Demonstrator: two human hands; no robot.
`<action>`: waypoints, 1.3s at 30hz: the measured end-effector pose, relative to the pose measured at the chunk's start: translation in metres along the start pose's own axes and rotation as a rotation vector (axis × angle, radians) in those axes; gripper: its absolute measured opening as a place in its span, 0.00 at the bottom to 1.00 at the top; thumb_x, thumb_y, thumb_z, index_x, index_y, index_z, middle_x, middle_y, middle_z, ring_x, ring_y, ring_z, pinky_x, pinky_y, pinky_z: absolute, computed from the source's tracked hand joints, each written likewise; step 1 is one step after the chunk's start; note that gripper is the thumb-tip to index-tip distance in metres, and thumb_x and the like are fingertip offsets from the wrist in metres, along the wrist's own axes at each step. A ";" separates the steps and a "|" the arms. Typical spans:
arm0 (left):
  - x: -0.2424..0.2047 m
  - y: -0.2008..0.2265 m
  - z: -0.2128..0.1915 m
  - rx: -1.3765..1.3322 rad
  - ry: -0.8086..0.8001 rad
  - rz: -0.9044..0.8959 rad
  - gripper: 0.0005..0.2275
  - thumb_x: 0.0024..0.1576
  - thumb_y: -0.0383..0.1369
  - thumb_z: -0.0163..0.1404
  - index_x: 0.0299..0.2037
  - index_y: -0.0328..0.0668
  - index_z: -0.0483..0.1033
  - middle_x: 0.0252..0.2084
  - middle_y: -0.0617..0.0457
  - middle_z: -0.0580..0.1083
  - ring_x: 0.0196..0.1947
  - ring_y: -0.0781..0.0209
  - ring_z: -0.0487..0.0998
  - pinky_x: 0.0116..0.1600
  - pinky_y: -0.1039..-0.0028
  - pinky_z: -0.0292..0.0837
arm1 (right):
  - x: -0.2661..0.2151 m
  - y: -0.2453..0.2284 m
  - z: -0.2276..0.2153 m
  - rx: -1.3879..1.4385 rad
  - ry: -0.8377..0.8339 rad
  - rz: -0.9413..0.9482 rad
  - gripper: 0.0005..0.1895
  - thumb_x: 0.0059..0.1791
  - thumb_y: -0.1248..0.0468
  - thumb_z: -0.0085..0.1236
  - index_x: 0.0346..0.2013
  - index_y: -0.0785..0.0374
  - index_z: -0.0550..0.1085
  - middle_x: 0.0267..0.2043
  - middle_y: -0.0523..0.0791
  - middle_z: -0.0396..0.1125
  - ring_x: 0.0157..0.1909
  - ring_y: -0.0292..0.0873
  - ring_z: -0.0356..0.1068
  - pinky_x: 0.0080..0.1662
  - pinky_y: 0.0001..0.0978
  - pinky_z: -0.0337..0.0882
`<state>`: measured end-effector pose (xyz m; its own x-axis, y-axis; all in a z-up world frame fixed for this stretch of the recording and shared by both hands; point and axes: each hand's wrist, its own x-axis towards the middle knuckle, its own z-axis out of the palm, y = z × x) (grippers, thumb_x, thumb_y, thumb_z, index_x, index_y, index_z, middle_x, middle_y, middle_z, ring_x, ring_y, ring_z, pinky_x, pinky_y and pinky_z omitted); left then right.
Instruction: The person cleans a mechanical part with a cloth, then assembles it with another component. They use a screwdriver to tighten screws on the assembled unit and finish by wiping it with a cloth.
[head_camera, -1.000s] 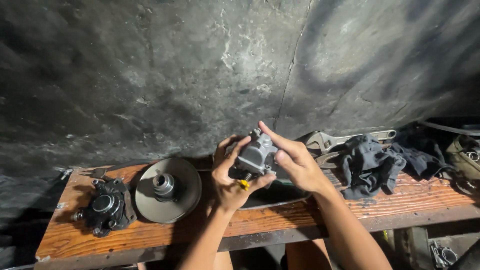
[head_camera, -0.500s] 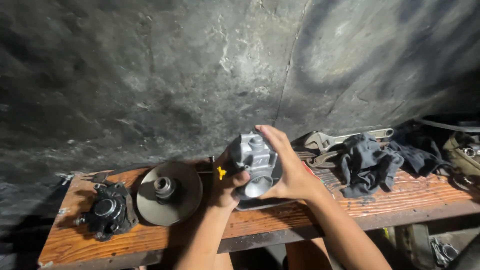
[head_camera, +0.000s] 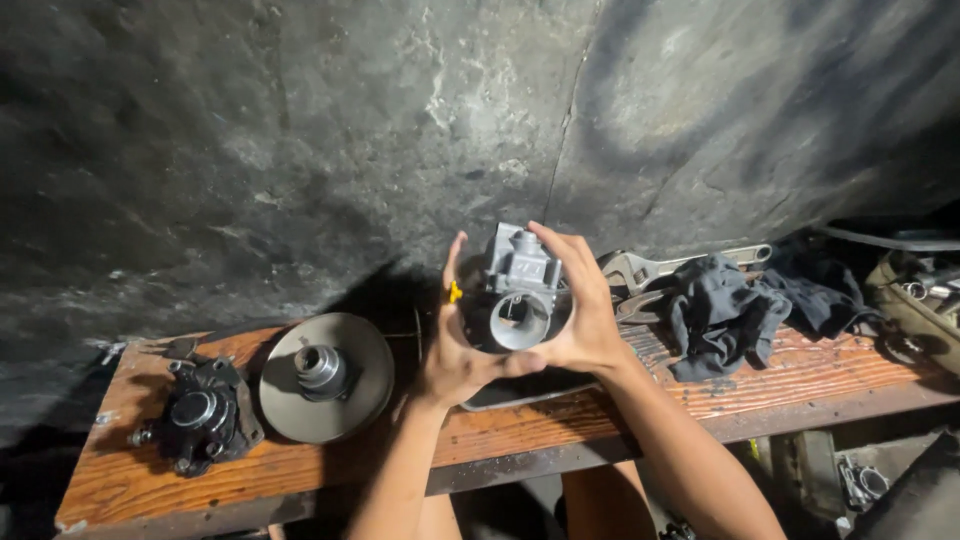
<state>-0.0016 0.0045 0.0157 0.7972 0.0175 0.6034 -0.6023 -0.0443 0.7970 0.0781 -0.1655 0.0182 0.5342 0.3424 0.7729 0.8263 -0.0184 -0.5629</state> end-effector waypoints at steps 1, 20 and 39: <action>0.001 0.004 0.002 0.002 0.001 -0.006 0.64 0.36 0.40 0.74 0.75 0.27 0.32 0.63 0.35 0.71 0.65 0.45 0.70 0.74 0.51 0.55 | -0.001 0.000 0.001 0.004 0.000 0.005 0.68 0.24 0.35 0.77 0.69 0.67 0.65 0.54 0.56 0.67 0.54 0.57 0.69 0.55 0.55 0.70; -0.009 -0.008 -0.002 -0.152 0.163 0.085 0.58 0.27 0.39 0.75 0.72 0.32 0.57 0.62 0.44 0.71 0.63 0.53 0.70 0.70 0.60 0.64 | 0.008 -0.026 -0.017 -0.014 -0.346 0.106 0.74 0.20 0.42 0.84 0.74 0.61 0.59 0.59 0.54 0.51 0.66 0.54 0.52 0.69 0.50 0.53; -0.017 0.007 -0.013 0.335 0.441 0.201 0.54 0.26 0.41 0.75 0.67 0.30 0.62 0.58 0.35 0.74 0.58 0.47 0.77 0.65 0.62 0.71 | 0.020 -0.043 -0.002 0.063 -0.354 0.020 0.59 0.33 0.53 0.79 0.73 0.65 0.58 0.71 0.56 0.59 0.71 0.61 0.58 0.61 0.63 0.65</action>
<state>-0.0203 0.0167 0.0114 0.5335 0.3868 0.7522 -0.6369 -0.4015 0.6581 0.0537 -0.1595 0.0585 0.4462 0.6473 0.6181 0.7976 0.0257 -0.6026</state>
